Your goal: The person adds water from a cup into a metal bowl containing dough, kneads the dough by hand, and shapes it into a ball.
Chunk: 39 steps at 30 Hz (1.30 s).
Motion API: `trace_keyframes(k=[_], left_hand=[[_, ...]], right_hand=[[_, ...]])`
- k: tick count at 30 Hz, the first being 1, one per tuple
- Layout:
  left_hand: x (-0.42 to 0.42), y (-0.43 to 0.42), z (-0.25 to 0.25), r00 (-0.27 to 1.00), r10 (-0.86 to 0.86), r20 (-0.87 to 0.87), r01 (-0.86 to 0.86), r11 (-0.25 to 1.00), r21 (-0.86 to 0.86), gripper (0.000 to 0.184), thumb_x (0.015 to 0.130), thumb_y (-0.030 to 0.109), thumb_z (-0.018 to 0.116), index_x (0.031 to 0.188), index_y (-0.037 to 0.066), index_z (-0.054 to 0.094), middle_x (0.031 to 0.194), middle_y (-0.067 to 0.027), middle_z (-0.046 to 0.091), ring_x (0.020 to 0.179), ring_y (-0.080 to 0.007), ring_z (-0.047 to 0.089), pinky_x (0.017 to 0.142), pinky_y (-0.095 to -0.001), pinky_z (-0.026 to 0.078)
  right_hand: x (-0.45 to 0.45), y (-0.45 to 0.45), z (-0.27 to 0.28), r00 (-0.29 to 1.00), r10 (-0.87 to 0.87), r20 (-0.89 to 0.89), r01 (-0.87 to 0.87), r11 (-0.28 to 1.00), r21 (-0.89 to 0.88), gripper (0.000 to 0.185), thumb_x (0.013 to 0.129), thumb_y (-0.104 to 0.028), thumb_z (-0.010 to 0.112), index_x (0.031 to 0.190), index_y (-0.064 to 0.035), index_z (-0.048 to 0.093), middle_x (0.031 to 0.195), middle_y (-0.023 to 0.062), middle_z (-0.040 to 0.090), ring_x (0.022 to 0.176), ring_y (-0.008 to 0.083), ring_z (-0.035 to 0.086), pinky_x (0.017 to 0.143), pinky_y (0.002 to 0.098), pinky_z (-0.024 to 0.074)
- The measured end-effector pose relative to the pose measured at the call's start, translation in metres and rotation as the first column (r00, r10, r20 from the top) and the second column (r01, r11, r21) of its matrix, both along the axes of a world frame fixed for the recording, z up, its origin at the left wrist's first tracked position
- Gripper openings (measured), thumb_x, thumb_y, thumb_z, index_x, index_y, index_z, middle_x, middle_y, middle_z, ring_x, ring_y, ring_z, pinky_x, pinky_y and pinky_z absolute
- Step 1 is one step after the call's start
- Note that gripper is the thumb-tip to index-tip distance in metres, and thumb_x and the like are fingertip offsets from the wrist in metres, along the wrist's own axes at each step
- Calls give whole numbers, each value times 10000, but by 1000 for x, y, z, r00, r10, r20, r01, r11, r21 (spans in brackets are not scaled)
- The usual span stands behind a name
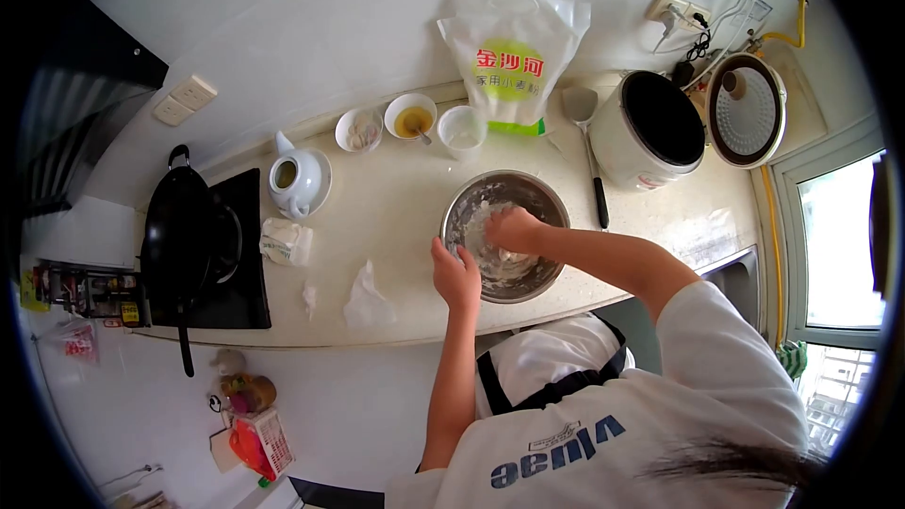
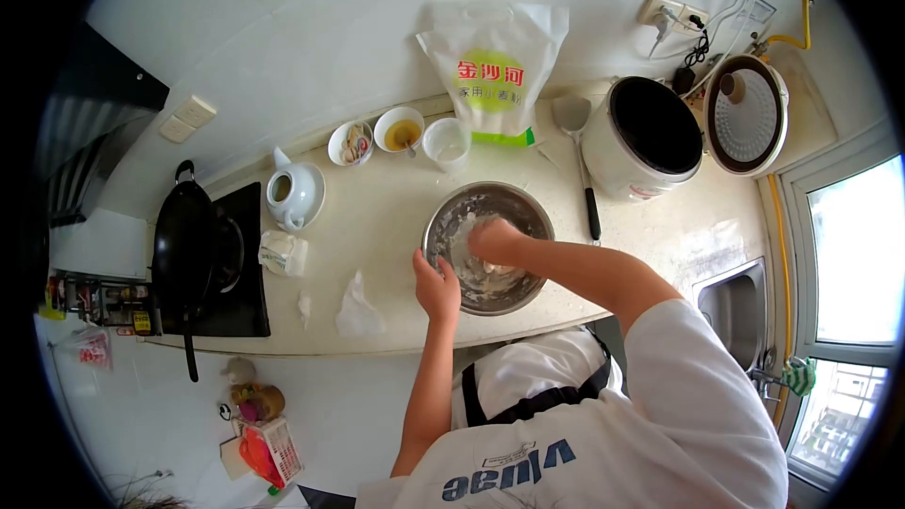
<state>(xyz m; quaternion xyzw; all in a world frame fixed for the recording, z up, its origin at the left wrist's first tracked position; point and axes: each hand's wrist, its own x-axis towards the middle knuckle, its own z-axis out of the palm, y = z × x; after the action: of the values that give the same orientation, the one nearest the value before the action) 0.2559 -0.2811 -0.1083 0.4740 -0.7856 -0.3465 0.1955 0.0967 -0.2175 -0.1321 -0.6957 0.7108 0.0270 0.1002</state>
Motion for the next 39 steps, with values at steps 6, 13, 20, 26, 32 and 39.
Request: trace_keyframes(k=[6,13,20,26,32,39], left_hand=[[-1,-2,-2,1000,-20,-22,19,999,-40,413,891,147,497,1226,-62,380,1106,-261,537,945,-422,568,762,-462,474],[-1,-1,-12,999,-18,-43,16,999,-40,417,907,138,491,1249,-73,377,1119,-279,533,975,-438,553,813,-449,451],[-3,1,-1,998,14,-64,-13,1000,28,426,901,154,500,1253,-56,380,1129,-264,535,982,-418,561,803,-442,460],[-2,4,-9,1000,19,-22,-20,999,-48,446,892,176,509,1254,-50,381,1140,-260,538,980,-408,570,800,-444,470],[-2,1,-11,1000,14,-15,-15,995,-98,492,874,213,537,1260,-48,383,1135,-261,553,998,-407,568,825,-441,459],[-2,1,-7,999,29,-32,-30,999,-39,481,869,206,535,1262,-29,388,1139,-247,554,997,-403,570,831,-441,456]], right_hand=[[-4,12,-18,970,241,-32,-240,928,-283,202,758,-254,562,891,-104,542,847,57,553,912,240,541,802,381,419],[-3,2,-45,983,77,168,-7,925,-379,253,712,-260,615,895,-96,552,837,62,555,871,249,533,772,376,425],[8,-5,-50,964,-227,136,263,876,-405,233,840,-301,573,783,-76,594,900,80,598,847,254,548,753,382,431],[8,19,-33,973,-67,220,140,931,-337,339,848,-362,569,914,-33,615,952,116,607,980,287,539,883,397,411],[-5,29,-8,969,216,117,-181,950,-254,384,782,-321,640,1016,-32,544,1040,157,566,1031,331,530,906,421,419],[-8,7,19,948,89,306,-161,962,219,452,755,-144,658,1153,-55,463,1123,197,523,1067,368,539,850,453,458]])
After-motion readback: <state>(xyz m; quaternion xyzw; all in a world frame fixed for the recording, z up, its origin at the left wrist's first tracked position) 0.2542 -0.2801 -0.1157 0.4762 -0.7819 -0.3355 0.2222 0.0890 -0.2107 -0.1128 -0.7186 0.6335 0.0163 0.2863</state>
